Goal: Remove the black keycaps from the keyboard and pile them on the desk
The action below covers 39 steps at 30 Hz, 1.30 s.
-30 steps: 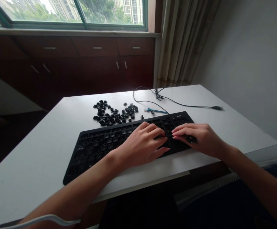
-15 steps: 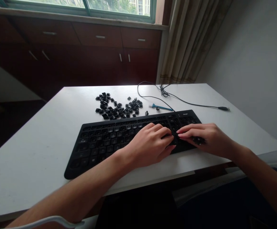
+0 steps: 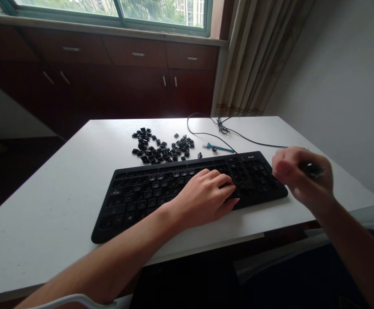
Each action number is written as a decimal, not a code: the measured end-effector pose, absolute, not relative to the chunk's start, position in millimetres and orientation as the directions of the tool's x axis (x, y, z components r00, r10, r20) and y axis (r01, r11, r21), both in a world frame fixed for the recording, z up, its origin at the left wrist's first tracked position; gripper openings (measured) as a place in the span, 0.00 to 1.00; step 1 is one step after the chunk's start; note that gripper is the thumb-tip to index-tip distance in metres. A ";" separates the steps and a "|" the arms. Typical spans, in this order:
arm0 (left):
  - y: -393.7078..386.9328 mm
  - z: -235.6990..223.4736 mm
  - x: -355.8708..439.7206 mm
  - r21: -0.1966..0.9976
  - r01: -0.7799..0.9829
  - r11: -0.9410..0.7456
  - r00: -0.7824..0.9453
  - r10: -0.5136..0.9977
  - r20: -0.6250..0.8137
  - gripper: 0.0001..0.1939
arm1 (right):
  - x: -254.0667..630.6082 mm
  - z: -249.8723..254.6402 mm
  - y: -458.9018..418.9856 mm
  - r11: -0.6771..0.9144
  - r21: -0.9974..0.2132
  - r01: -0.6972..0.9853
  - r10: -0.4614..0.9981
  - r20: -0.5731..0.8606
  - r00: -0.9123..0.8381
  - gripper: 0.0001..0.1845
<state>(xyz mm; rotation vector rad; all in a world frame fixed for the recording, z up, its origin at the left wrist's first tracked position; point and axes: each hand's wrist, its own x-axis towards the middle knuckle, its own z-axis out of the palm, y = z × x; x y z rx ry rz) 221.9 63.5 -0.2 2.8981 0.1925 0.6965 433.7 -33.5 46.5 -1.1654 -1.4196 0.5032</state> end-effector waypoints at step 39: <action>191.6 27.2 103.1 0.185 0.488 -0.853 0.666 0.501 0.553 0.11 | 393.6 54.9 60.6 0.074 -0.925 0.374 0.929 0.200 0.311 0.14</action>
